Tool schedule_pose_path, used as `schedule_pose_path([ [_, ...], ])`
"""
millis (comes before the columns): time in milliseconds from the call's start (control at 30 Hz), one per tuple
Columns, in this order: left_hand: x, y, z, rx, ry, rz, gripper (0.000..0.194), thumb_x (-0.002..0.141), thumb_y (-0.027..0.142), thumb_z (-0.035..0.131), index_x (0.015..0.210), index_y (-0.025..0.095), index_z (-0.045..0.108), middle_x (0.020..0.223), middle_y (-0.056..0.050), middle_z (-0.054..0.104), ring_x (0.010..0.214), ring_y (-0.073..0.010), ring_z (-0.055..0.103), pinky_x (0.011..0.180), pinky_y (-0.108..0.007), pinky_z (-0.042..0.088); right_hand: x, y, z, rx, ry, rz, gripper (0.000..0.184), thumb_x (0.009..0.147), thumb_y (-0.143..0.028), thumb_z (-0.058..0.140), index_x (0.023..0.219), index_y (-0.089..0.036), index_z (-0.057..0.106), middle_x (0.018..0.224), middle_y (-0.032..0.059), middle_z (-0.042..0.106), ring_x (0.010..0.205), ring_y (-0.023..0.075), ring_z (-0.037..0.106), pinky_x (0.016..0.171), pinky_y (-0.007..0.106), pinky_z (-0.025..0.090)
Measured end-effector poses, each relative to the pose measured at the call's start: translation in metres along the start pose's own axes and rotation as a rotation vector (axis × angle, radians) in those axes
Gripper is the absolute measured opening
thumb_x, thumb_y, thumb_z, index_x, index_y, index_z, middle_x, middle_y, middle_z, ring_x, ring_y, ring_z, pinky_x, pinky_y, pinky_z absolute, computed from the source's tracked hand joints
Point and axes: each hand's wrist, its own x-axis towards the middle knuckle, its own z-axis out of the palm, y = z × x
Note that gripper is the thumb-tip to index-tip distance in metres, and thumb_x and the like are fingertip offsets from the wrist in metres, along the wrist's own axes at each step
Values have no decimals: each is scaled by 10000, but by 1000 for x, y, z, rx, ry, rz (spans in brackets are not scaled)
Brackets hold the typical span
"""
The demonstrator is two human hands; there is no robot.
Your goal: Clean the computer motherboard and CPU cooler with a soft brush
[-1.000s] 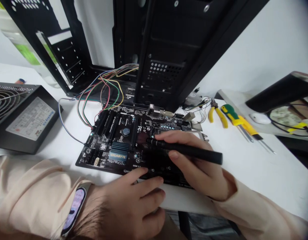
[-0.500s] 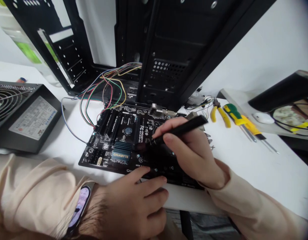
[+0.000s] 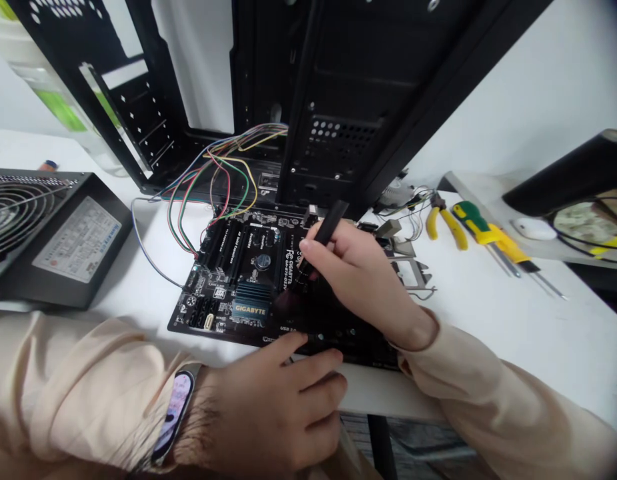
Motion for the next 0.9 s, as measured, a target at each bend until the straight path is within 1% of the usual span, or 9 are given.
schedule_pose_path([
  [133,-1,0,1,8,6,6,156,929,284,572,1005,222,693,1193,-51,659,1172,-271,541,917,-433,431,-1,2,1,-159,67,-103,127,816,-254,587,714,-192,544,558,-42,545,505,94,472,507,241,346],
  [200,-1,0,2,9,14,9,156,935,274,562,1000,219,693,1183,-48,664,1162,-270,549,909,-429,431,-2,1,1,-193,71,-132,123,815,-262,595,723,-194,549,561,-40,544,499,93,462,501,240,339],
  [367,-1,-1,1,-3,15,8,172,947,251,532,1004,212,690,1190,-47,660,1165,-269,544,899,-422,432,-2,-1,-1,-116,55,-133,131,838,-254,576,723,-195,551,539,-53,528,475,80,449,491,226,356],
  [467,0,-1,1,-11,16,13,161,936,243,549,1004,211,691,1185,-52,661,1165,-268,543,907,-423,429,-1,1,-2,-172,12,-133,129,828,-261,592,725,-188,567,563,-40,554,496,90,473,495,227,370],
  [567,-1,-1,1,-11,7,10,162,935,255,551,1008,210,689,1187,-56,659,1166,-272,540,895,-423,432,-2,3,-4,-222,17,-213,115,829,-279,607,764,-185,592,622,-18,602,542,110,514,525,239,393],
  [633,-1,-2,2,-7,-3,11,170,943,269,542,1011,209,686,1194,-57,655,1170,-276,538,891,-425,431,-4,3,-4,-203,29,-280,105,841,-282,601,795,-188,611,654,-14,623,559,118,532,549,247,413],
  [700,-1,-2,2,-9,-10,18,180,953,275,529,1017,208,683,1204,-56,650,1178,-277,535,894,-428,428,-6,2,-5,-190,29,-310,96,846,-276,598,804,-192,621,675,-12,637,573,124,550,572,252,432],
  [800,0,-2,1,-13,-6,21,182,956,250,516,1016,210,683,1202,-50,653,1177,-273,537,891,-424,426,-8,1,-7,-193,31,-313,100,845,-273,597,795,-190,620,702,-4,654,613,138,585,604,260,452],
  [900,0,-2,0,-7,-1,13,185,959,239,510,995,219,690,1194,-41,658,1168,-264,544,888,-419,424,-8,-1,-9,-145,-37,-278,128,861,-286,583,784,-187,609,655,-22,633,568,119,568,586,246,453],
])
